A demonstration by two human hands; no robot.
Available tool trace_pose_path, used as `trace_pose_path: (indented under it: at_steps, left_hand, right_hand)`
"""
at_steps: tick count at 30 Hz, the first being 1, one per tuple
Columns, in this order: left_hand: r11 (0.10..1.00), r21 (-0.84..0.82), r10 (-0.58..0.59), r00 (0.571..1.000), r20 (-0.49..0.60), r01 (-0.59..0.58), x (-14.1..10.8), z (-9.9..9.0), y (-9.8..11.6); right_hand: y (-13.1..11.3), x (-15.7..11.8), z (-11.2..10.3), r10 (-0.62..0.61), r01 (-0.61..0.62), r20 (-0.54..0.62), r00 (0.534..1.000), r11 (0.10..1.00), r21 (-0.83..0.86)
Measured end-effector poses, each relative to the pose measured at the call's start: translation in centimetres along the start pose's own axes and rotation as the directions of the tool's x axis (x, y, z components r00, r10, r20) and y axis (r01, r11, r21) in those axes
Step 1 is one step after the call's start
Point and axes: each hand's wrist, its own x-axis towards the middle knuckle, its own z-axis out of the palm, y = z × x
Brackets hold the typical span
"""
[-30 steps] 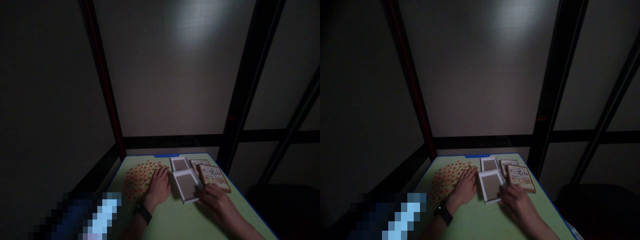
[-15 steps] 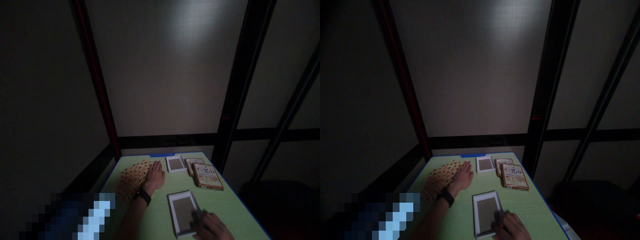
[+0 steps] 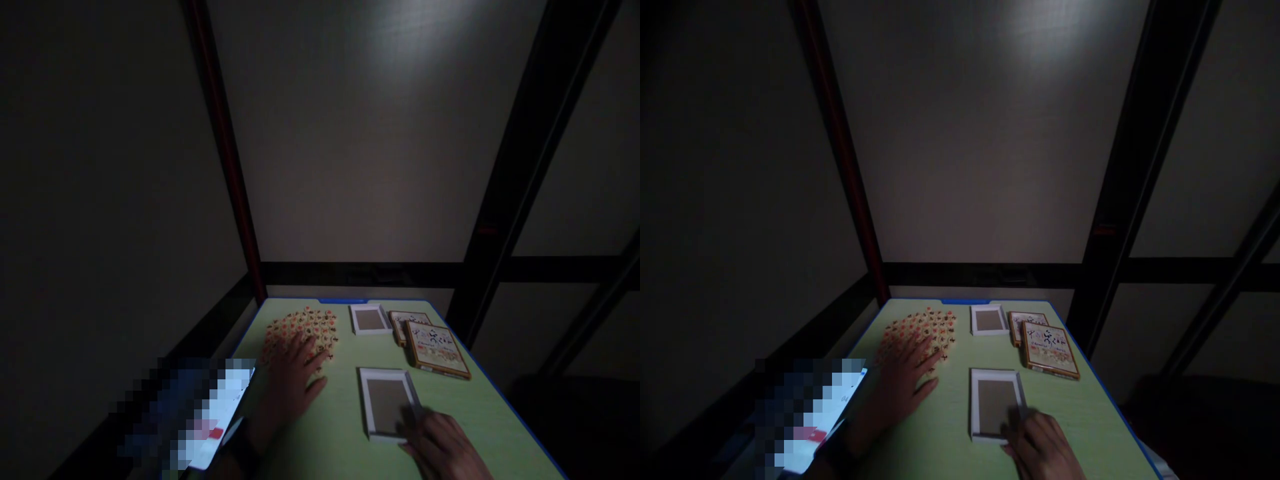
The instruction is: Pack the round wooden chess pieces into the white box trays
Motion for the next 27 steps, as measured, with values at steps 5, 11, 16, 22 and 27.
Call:
trace_pose_path:
  at_steps: [5, 11, 16, 22, 27]
  left_hand:
    - [0.998, -0.008, -0.066, 0.998, 0.019, 0.067, 1.6, 0.6, -0.5]
    - [0.991, -0.041, -0.127, 0.99, 0.059, 0.13, 3.0, 1.7, -1.3]
    - [0.985, -0.047, -0.159, 0.979, 0.129, 0.166, 3.9, 1.2, -1.2]
    - [0.991, -0.033, -0.126, 0.992, 0.027, 0.126, 1.7, 0.2, -0.4]
    - [0.957, 0.05, -0.282, 0.957, -0.068, 0.285, 0.7, 0.5, -1.0]
  right_hand:
    - [-0.2, 0.0, 0.1, 0.017, -0.018, -0.021, 1.0, 1.0, -0.009]
    - [-0.4, -0.2, 0.2, 0.051, -0.051, -0.003, 0.999, 0.999, -0.014]
    - [-0.2, -0.3, 0.4, 0.05, -0.05, 0.002, 0.999, 0.999, -0.017]
    - [0.0, -0.2, 0.3, 0.004, -0.004, -0.016, 1.0, 1.0, -0.027]
    - [0.0, 0.0, 0.1, -0.01, 0.01, -0.021, 1.0, 1.0, -0.008]
